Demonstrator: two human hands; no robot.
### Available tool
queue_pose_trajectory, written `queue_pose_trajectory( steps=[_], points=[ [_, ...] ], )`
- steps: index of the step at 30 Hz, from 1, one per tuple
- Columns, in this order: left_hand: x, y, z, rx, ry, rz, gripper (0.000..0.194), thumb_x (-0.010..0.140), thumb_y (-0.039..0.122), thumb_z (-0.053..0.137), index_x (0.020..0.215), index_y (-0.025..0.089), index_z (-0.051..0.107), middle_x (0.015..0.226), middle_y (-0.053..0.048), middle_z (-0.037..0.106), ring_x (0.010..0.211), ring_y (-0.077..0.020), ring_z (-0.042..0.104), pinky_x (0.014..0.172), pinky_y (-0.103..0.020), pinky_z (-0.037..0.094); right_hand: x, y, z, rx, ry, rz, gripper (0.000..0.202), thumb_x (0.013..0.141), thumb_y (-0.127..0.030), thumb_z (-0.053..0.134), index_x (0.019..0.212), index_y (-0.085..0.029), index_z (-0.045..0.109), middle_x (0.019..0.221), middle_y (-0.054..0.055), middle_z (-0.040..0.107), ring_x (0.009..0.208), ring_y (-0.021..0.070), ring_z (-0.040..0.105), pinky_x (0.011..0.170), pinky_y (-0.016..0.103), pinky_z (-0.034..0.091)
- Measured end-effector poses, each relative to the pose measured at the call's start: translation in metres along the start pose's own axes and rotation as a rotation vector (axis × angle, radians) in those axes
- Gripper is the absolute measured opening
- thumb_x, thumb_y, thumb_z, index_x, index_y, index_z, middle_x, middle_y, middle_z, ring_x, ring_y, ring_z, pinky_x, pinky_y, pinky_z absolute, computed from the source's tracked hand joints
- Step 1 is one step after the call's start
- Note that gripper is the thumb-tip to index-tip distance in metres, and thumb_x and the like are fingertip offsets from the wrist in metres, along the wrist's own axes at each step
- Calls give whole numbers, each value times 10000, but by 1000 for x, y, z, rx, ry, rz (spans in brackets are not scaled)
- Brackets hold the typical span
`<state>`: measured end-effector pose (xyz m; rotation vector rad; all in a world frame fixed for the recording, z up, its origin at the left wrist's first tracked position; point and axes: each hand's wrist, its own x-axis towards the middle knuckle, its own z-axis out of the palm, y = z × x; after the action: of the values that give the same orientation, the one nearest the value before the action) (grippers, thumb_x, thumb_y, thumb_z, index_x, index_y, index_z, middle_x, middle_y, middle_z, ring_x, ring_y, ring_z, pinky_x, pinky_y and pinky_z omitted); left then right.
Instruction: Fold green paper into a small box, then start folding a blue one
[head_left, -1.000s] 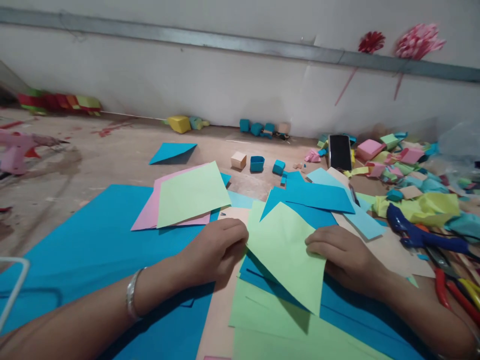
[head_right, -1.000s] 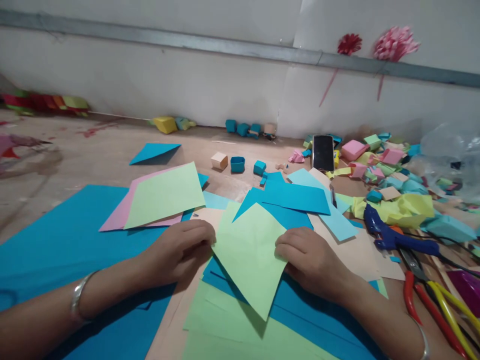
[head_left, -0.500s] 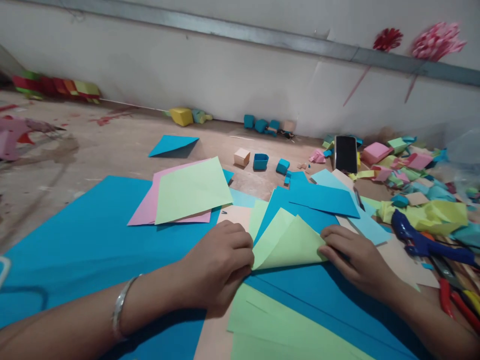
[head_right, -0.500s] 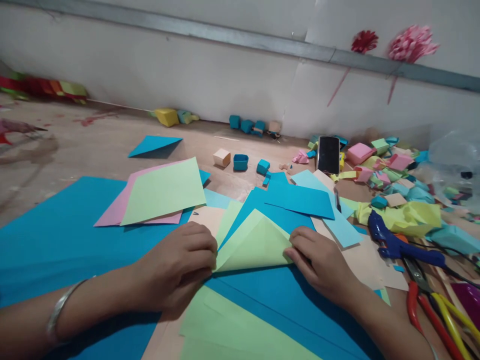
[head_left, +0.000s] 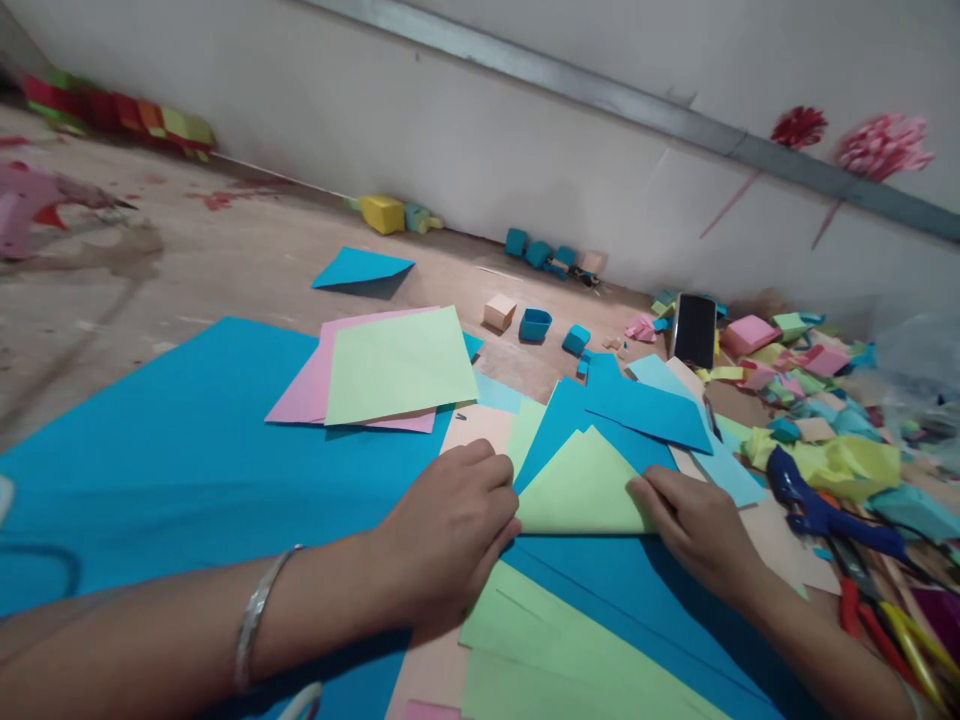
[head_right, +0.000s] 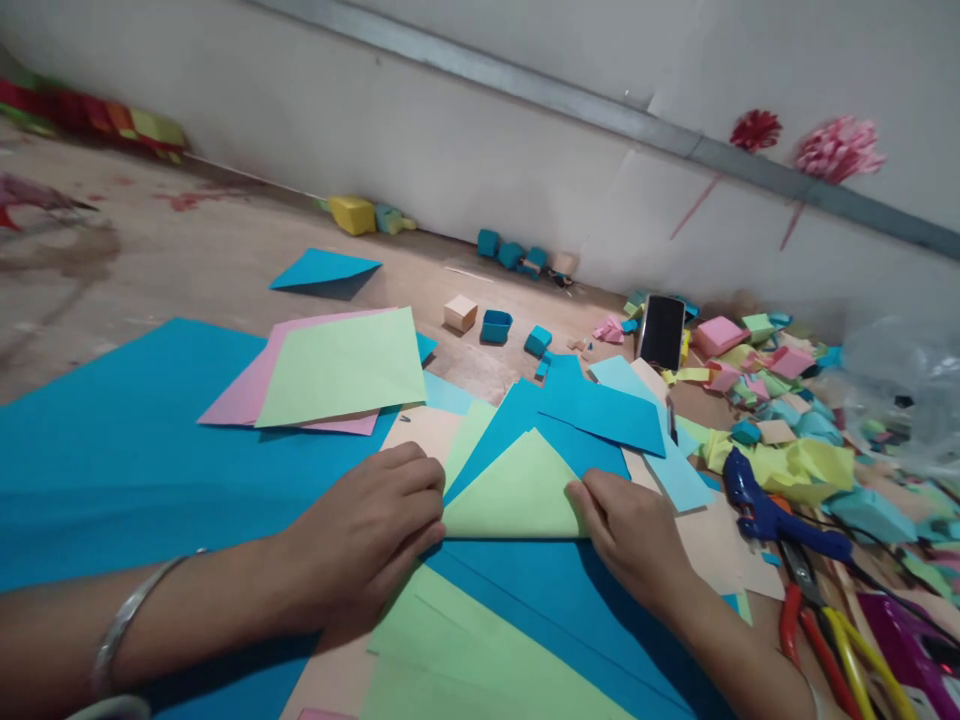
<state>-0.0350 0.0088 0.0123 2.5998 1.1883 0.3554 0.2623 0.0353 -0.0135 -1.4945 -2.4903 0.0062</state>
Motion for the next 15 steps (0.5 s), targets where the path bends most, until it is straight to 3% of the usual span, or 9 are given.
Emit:
queue_pose_trajectory(
  steps=[5,15],
  points=[
    [-3,4,6,23,24,-43,237,916,238,468,742,148,603,831,-88,550,792,-227,444,683,-368,352,9,-10,-5,-214,-70,20,405,969,-432,355,629,-215,391,512,-29,420,473,133,439,502,282,180],
    [-4,3,9,15,77,-68,272,930,225,436,726,144,597,828,-88,534,774,-217,432,667,-359,361,7,-12,6,-204,43,-2,401,966,-410,362,621,-208,397,512,-23,419,474,127,442,504,261,214]
  ],
)
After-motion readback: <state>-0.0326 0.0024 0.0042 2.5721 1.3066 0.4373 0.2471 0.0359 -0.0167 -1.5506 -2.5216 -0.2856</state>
